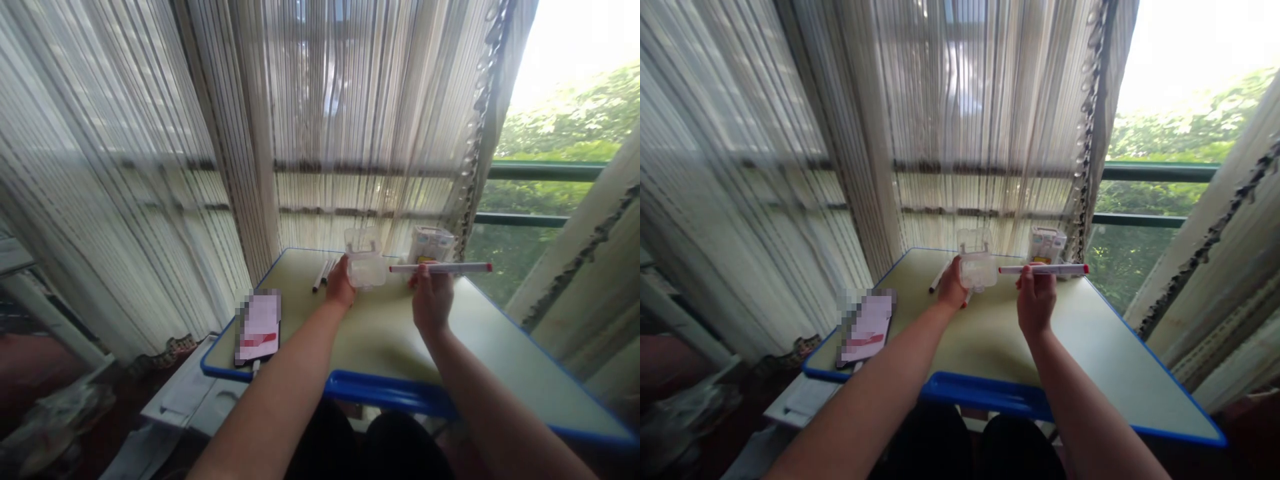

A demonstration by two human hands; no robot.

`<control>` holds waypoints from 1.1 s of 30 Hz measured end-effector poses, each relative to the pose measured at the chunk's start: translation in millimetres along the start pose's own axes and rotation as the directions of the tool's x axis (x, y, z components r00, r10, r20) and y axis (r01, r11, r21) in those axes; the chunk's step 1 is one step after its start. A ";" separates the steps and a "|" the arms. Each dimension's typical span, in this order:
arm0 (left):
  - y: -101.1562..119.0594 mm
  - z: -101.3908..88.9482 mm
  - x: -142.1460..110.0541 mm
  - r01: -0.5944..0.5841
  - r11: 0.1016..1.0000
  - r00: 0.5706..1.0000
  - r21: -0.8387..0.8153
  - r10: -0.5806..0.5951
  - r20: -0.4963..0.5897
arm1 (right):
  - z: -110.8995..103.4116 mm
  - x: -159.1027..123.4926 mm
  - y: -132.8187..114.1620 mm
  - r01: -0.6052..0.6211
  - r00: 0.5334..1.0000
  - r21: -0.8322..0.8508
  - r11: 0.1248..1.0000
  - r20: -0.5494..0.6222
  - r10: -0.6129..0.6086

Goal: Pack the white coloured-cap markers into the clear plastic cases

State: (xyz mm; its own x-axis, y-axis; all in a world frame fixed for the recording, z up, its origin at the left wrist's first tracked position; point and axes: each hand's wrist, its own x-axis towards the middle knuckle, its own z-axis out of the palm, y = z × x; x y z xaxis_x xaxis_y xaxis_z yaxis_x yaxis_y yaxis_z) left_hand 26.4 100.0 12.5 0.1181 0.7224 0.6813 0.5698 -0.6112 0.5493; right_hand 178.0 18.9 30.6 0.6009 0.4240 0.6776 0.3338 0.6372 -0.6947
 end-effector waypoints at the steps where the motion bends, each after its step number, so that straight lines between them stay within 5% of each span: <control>1: -0.6 0.8 0.0 -0.009 1.000 1.000 -0.003 0.009 -0.003 | 1.2 -0.8 -1.7 -0.005 1.000 0.031 1.000 0.006 0.005; 5: -0.9 2.1 -0.7 -0.025 1.000 1.000 -0.013 0.025 -0.011 | 3.3 -4.4 0.9 -0.011 0.987 0.023 1.000 0.158 0.007; 12: 4.8 0.2 -0.3 -0.058 0.997 0.998 -0.046 0.057 -0.014 | 5.0 -11.0 10.9 0.043 0.894 -0.176 0.984 0.446 0.040; 22: 0.0 2.3 2.3 -0.090 0.996 0.996 -0.026 0.089 -0.028 | 9.2 -8.6 19.8 0.050 0.908 -0.187 0.981 0.418 0.034; 29: 5.3 -0.9 2.6 0.003 0.999 0.998 -0.054 -0.006 -0.055 | 1.7 -10.9 1.7 0.367 0.829 -0.290 0.884 0.532 -0.170; 33: 2.2 2.3 3.1 -0.001 0.999 0.999 -0.037 -0.001 -0.051 | 2.4 -11.9 2.2 0.412 0.813 -0.318 0.854 0.551 -0.187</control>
State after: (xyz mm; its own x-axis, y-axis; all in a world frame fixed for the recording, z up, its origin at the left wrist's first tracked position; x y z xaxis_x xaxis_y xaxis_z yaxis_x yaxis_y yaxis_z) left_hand 29.9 101.7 14.6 0.0758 0.7057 0.7044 0.5390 -0.6233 0.5665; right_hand 169.9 16.7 21.5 0.0264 0.5802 0.8140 0.7634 0.5140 -0.3912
